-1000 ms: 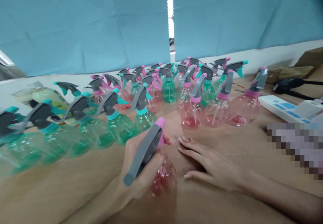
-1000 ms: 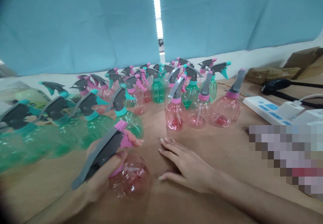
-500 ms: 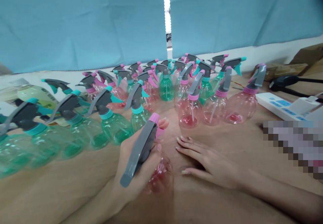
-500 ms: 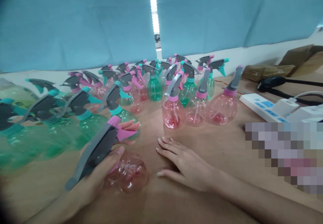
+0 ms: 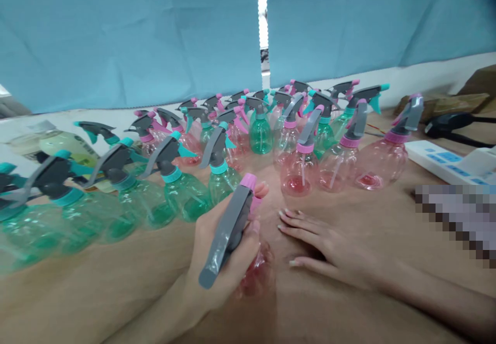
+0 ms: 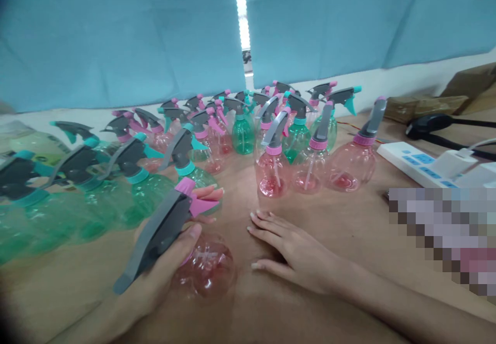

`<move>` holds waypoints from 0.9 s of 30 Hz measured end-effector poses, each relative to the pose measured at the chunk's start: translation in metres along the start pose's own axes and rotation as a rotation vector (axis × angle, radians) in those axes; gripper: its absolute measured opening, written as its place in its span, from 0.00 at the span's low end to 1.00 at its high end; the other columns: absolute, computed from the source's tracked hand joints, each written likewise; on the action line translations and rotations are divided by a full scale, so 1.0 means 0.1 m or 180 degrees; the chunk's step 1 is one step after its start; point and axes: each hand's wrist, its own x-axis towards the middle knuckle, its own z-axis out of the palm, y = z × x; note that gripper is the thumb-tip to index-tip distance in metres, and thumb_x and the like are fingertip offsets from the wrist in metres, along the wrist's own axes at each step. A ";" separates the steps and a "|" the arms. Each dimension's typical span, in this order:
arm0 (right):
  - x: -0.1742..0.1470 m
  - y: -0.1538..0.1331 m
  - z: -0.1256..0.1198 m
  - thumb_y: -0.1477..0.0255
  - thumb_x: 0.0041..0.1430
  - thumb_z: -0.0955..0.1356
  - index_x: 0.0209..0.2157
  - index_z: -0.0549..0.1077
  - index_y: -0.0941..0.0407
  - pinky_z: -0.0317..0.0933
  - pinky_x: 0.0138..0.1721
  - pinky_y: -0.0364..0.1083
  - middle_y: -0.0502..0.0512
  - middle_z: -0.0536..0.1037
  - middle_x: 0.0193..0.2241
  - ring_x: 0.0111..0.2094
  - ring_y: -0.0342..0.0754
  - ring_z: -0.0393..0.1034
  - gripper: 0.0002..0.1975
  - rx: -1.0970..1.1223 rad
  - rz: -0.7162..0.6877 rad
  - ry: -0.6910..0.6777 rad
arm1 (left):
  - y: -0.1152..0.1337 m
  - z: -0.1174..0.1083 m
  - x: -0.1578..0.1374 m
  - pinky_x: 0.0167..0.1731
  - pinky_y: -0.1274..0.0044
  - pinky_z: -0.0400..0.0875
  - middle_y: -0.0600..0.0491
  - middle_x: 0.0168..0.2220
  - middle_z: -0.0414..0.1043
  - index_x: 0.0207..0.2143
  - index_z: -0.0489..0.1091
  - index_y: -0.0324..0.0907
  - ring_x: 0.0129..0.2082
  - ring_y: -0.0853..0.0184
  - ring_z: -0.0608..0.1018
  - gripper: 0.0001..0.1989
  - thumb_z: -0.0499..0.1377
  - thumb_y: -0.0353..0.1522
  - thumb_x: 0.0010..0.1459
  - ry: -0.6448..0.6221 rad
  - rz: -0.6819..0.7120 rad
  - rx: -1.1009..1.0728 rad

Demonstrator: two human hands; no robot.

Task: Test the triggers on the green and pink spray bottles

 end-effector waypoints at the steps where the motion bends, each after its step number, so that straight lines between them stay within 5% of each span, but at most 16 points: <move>1: 0.00 0.00 0.00 0.57 0.64 0.65 0.65 0.57 0.51 0.49 0.64 0.60 0.57 0.55 0.66 0.66 0.56 0.47 0.31 0.0006 -0.0002 0.0000 | 0.00 0.00 0.00 0.29 0.71 0.76 0.54 0.29 0.75 0.47 0.73 0.47 0.24 0.66 0.76 0.16 0.53 0.34 0.56 0.0013 0.0018 -0.0014; 5: 0.00 -0.01 0.00 0.56 0.64 0.64 0.64 0.58 0.52 0.48 0.64 0.60 0.57 0.54 0.66 0.66 0.56 0.47 0.31 -0.0032 0.0014 -0.0040 | 0.01 -0.01 0.00 0.22 0.73 0.72 0.56 0.23 0.69 0.45 0.73 0.47 0.20 0.67 0.70 0.15 0.53 0.33 0.56 -0.0065 -0.0025 -0.0042; 27: 0.01 0.00 -0.02 0.55 0.65 0.63 0.65 0.57 0.54 0.46 0.65 0.59 0.57 0.53 0.66 0.67 0.57 0.46 0.31 -0.0053 0.0017 -0.0128 | -0.07 0.01 -0.06 0.21 0.78 0.72 0.58 0.23 0.68 0.42 0.73 0.46 0.20 0.69 0.70 0.11 0.56 0.33 0.57 0.0141 0.0146 -0.0060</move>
